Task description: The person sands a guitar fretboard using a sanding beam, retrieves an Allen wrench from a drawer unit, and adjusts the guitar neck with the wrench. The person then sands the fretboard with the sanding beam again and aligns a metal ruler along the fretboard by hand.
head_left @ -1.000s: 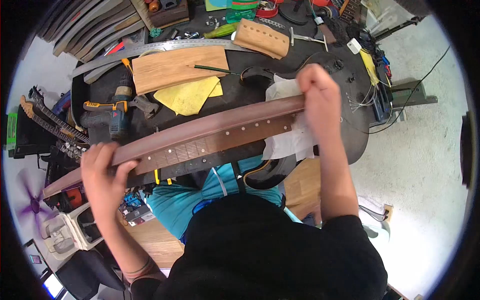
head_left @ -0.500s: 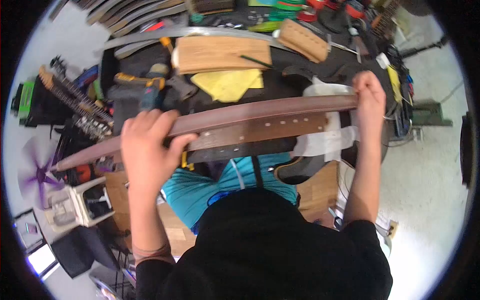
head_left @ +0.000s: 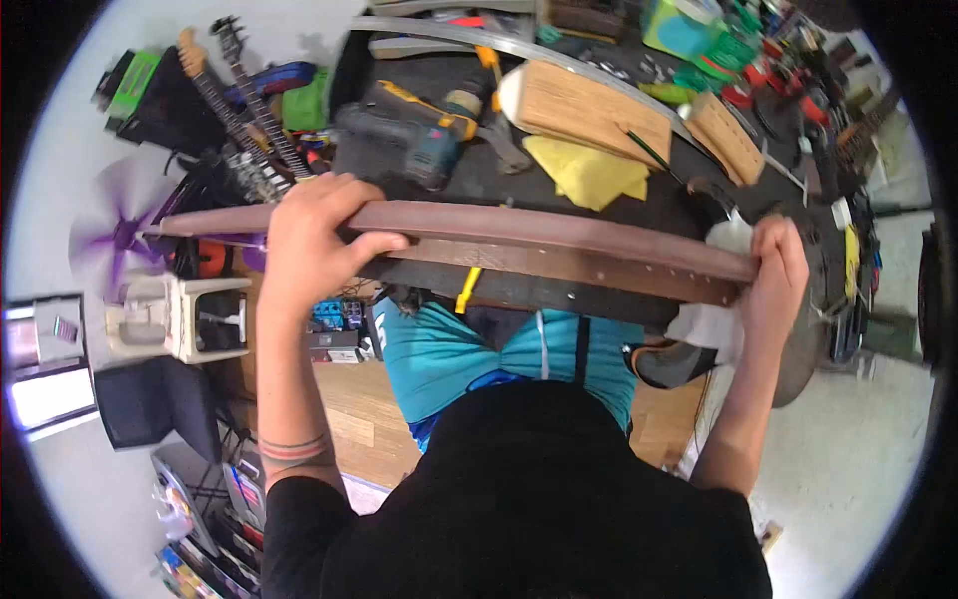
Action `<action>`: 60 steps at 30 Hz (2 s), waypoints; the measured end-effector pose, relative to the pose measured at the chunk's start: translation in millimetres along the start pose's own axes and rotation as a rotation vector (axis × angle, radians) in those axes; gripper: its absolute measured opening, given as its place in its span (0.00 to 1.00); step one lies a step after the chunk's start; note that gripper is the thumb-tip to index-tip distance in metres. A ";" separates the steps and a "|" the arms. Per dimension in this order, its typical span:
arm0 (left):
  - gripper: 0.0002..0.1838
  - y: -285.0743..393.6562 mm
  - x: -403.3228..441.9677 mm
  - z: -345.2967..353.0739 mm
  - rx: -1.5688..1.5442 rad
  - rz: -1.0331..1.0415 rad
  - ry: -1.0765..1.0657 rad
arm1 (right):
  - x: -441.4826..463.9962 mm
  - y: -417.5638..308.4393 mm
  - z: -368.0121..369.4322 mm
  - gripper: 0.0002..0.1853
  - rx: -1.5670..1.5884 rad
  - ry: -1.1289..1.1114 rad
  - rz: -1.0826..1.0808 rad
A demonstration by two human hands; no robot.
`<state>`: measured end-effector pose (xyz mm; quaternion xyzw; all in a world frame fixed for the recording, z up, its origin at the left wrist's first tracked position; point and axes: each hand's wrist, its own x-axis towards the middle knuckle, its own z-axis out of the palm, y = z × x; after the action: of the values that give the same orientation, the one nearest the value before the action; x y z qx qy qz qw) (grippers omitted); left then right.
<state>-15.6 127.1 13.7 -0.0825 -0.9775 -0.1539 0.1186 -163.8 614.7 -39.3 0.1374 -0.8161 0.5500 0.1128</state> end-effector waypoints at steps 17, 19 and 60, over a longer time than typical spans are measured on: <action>0.26 49.6 15.2 43.5 -0.077 0.064 0.237 | 21.1 70.7 -81.9 0.08 0.080 0.117 0.098; 0.26 45.4 10.4 41.5 -0.067 0.064 0.233 | 20.3 64.7 -72.6 0.09 0.103 0.136 0.108; 0.32 42.4 15.5 27.2 0.115 0.040 0.193 | 4.4 8.4 -28.6 0.11 0.105 0.071 0.038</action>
<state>-27.7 177.5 4.5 -0.0799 -0.9668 -0.1024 0.2199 -170.0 643.9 -34.5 0.1077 -0.7840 0.5986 0.1240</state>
